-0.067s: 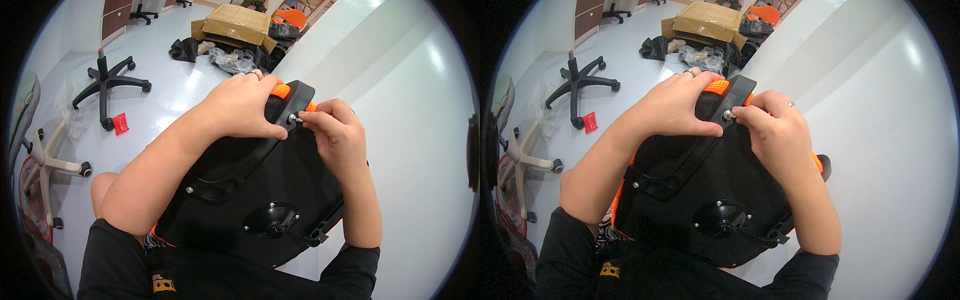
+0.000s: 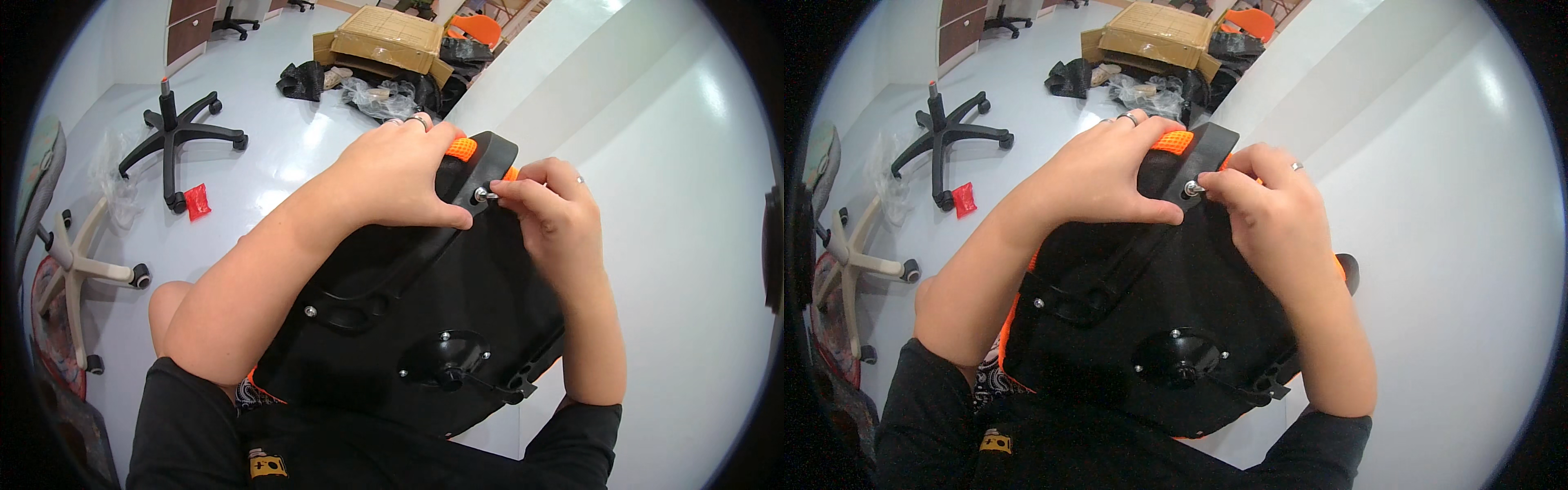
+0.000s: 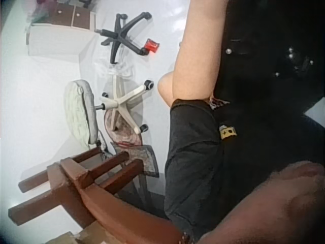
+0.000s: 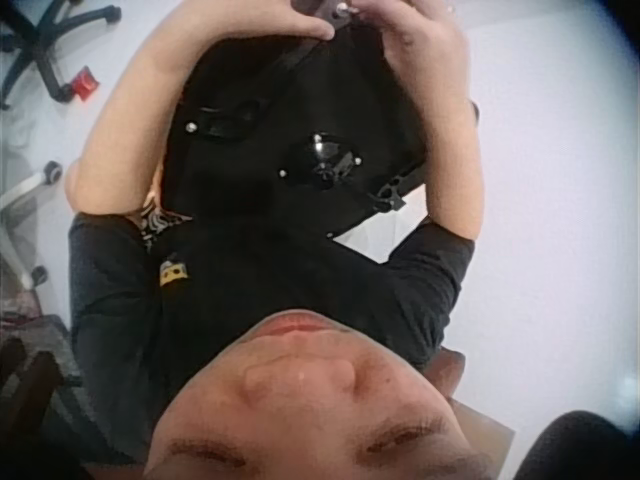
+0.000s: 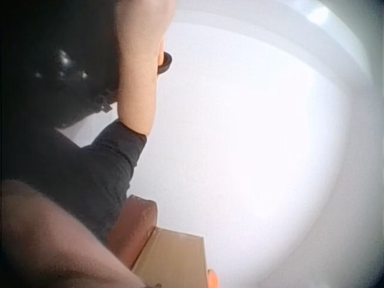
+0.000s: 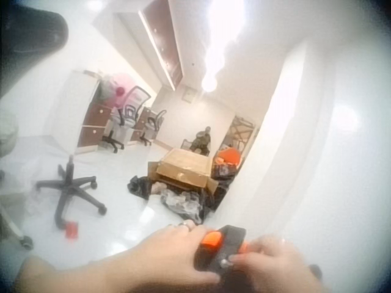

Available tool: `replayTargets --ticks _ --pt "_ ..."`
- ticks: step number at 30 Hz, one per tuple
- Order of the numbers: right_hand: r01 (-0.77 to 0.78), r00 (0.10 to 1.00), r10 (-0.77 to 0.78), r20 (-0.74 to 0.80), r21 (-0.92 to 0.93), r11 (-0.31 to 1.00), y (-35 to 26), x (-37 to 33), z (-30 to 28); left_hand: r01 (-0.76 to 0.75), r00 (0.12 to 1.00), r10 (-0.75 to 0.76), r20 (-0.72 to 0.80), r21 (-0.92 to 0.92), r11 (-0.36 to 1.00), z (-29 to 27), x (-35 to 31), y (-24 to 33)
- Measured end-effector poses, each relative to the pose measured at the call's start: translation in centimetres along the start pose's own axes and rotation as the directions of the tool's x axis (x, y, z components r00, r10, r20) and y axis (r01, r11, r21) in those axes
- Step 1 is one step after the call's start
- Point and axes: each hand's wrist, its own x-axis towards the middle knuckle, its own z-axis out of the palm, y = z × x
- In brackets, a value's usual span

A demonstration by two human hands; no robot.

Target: The person assembles an orange mesh chair seat by attaching a black plastic frame using a small metal tool to tighten screws. The person flips the seat over to show the finished assembly.

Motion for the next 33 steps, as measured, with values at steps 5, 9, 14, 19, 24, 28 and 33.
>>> replayTargets --ticks 5,9,14,19,24,28,33 --pt "0.064 0.998 -0.063 0.029 -0.026 0.998 0.0 0.7 -0.5 -0.006 1.0 0.006 -0.01 0.013 1.0 0.0 -0.1 0.2" --pt "0.093 0.994 -0.091 0.053 -0.037 0.995 0.2 1.1 -1.0 -0.021 0.999 0.02 -0.028 -0.034 0.999 -0.1 0.0 0.4" --pt "-0.031 0.992 0.032 0.126 -0.01 0.999 -0.5 0.4 -1.3 -0.011 1.0 0.01 -0.021 -0.051 0.999 -0.2 0.0 0.3" --pt "-0.131 0.99 0.126 0.055 0.095 0.987 -2.4 -2.0 -0.2 -0.004 1.0 0.005 0.014 -0.046 0.999 -0.5 0.0 0.3" --pt "-0.041 0.991 0.017 0.131 0.176 0.984 -2.9 -3.1 -0.2 -0.031 0.996 0.044 0.082 -0.154 0.988 -1.4 -0.3 -0.4" --pt "0.081 0.97 -0.097 0.223 0.08 0.993 -1.2 -2.7 -1.3 0.157 0.987 -0.097 0.131 -0.606 0.78 -1.4 -0.2 -1.0" --pt "0.051 0.987 -0.06 0.149 0.067 0.997 -1.8 -0.8 -0.9 0.16 0.986 -0.106 0.127 -0.571 0.806 -1.5 -0.4 -0.2"
